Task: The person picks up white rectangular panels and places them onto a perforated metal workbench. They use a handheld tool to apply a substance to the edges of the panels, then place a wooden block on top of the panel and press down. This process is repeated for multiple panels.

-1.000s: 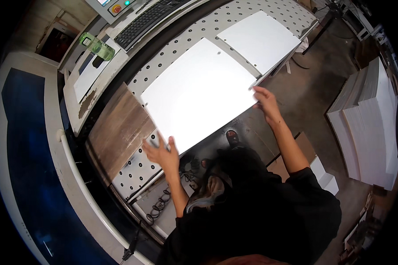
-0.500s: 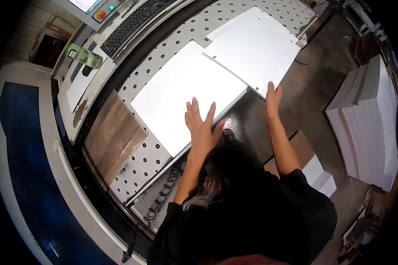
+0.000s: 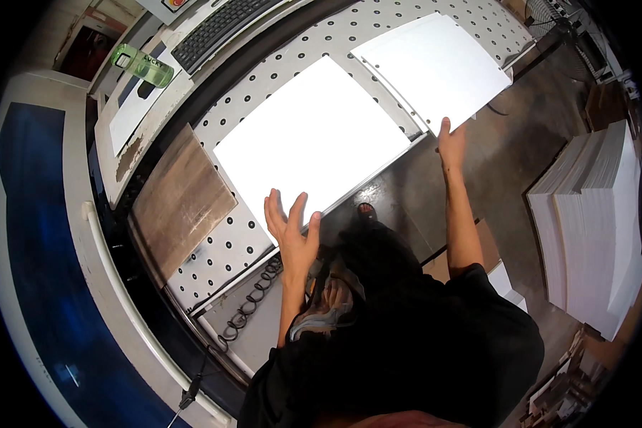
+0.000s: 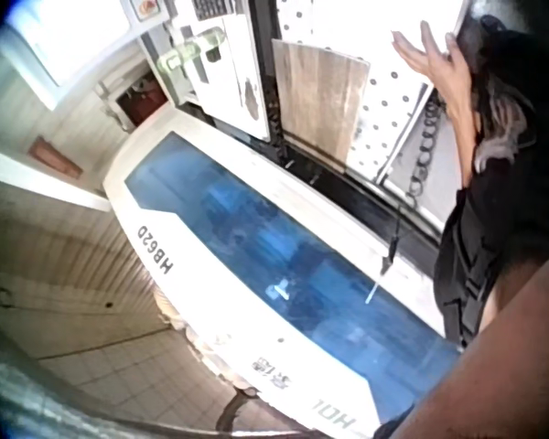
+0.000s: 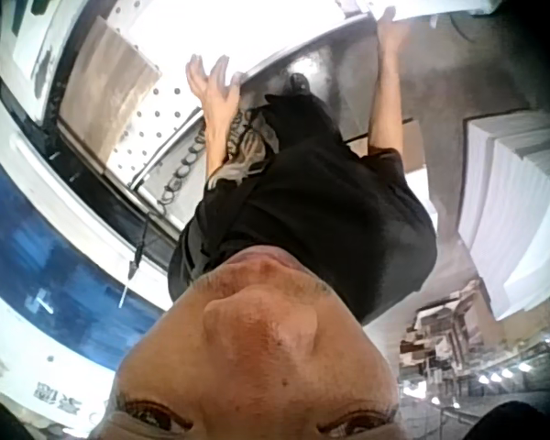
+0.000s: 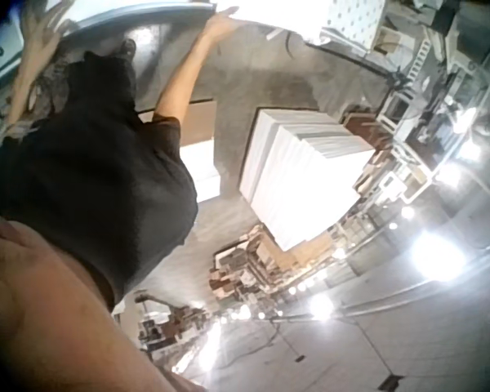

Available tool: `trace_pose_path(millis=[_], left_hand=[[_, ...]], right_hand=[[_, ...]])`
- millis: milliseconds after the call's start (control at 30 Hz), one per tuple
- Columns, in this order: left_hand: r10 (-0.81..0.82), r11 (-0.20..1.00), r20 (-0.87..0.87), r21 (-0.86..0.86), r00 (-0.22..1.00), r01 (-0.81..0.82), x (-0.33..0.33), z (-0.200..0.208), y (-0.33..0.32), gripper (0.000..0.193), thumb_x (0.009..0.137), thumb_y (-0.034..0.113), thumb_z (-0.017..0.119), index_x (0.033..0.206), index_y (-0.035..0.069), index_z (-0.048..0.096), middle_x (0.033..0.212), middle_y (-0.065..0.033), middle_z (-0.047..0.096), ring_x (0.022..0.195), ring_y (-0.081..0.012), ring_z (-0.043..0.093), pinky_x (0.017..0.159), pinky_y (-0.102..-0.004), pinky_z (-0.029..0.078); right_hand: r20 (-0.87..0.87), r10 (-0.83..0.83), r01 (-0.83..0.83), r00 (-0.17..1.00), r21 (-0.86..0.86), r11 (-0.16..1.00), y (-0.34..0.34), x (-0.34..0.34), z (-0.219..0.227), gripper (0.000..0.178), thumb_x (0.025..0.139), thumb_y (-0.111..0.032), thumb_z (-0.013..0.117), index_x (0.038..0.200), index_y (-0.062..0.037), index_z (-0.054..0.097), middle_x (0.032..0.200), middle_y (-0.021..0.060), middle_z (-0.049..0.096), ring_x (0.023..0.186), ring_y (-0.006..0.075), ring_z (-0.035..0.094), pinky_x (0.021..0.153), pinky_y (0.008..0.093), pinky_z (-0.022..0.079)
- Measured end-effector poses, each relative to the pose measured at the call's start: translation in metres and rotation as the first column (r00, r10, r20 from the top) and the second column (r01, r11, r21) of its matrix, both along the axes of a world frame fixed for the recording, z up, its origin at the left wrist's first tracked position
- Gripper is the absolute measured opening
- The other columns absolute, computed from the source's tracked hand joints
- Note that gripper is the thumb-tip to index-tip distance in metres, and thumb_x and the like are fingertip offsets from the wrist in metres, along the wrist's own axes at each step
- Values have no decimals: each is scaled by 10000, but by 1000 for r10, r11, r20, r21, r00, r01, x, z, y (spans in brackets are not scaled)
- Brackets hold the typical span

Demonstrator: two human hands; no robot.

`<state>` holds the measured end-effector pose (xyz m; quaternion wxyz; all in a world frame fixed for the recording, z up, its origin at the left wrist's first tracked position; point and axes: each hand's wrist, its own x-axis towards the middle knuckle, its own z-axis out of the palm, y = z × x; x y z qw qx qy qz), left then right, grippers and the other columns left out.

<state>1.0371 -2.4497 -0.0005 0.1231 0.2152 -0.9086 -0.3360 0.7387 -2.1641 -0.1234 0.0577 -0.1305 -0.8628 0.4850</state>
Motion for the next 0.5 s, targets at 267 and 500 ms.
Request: trace_pose_path(millis=[267, 500], left_hand=[[7, 999, 2, -40, 1000, -7, 6, 3, -4, 409, 973, 332, 681, 1325, 124, 662, 1652, -179, 200, 1535, -417, 117, 1200, -599, 229], [72, 996, -9, -59, 997, -73, 21, 0, -14, 386, 970, 305, 680, 1306, 116, 671, 1648, -179, 208, 1529, -416, 140, 1198, -592, 239]], right_hand=[[209, 4, -31, 978, 126, 992, -34, -9, 23, 899, 1018, -485, 458, 1534, 172, 125, 1314, 433, 541, 1229, 532, 559, 1068, 498, 431], [76, 27, -33, 997, 68, 997, -44, 13, 19, 808, 1017, -335, 505, 1545, 137, 116, 1172, 370, 644, 1094, 495, 637, 968, 498, 476]])
